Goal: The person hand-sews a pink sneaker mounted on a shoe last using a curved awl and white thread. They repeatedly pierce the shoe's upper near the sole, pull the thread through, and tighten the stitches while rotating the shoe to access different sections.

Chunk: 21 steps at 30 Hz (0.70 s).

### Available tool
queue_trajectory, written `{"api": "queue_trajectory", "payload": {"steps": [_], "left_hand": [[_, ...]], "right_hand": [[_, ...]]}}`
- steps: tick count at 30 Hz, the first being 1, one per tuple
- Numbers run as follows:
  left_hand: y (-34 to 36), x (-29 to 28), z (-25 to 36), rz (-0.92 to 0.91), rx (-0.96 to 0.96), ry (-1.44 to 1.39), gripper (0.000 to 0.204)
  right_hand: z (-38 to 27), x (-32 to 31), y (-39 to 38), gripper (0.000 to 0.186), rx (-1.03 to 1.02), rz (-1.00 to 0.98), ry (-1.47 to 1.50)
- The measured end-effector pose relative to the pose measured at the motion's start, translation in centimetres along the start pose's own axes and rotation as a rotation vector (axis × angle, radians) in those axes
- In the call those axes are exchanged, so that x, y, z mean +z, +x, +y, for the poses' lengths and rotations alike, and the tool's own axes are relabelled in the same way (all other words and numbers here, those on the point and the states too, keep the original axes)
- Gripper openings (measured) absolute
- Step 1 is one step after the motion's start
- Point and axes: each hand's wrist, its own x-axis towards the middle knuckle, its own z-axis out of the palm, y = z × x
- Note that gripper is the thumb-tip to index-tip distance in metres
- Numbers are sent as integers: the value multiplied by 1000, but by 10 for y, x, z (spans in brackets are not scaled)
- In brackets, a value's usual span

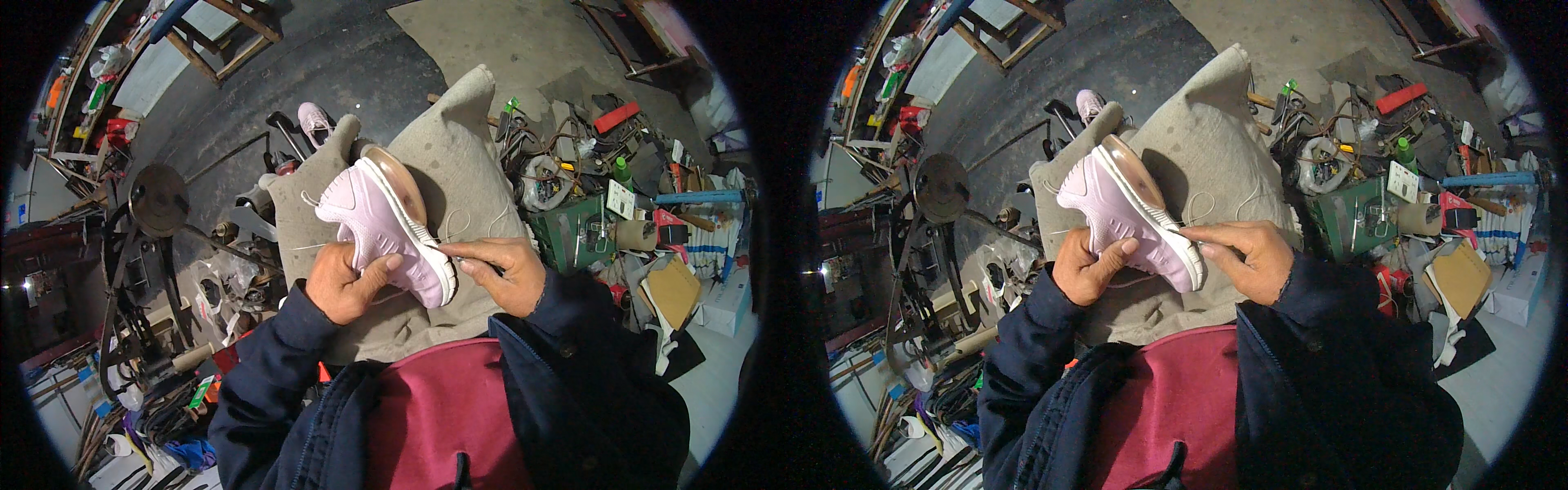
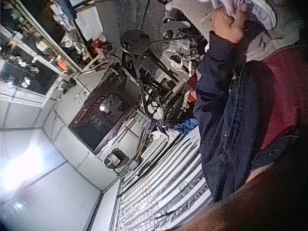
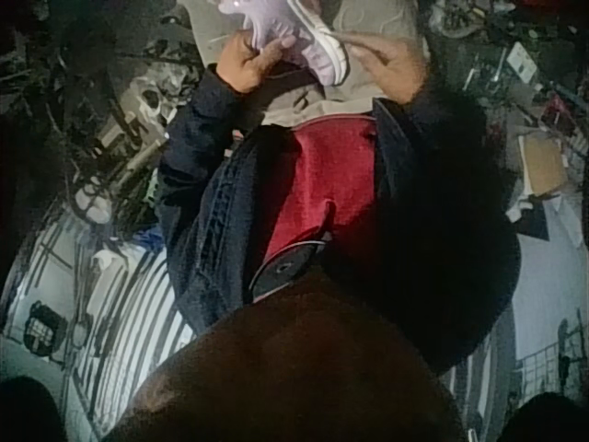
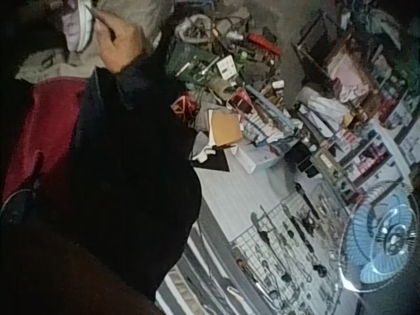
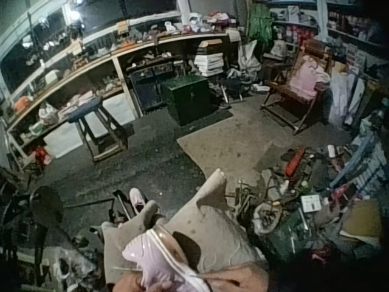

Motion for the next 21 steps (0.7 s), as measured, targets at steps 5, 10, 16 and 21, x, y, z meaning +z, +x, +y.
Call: {"api": "queue_trajectory", "payload": {"steps": [5, 10, 16, 21], "left_hand": [[0, 1, -2, 5, 16, -11, 28], [1, -1, -4, -18, -5, 23, 29], [0, 3, -4, 37, 55, -27, 34], [0, 0, -6, 132, 176, 17, 48]], "right_hand": [[4, 1, -6, 31, 178, 38, 140], [8, 9, -5, 31, 150, 105, 168], [0, 17, 5, 41, 112, 137, -121], [-2, 21, 17, 51, 47, 154, -313]]}}
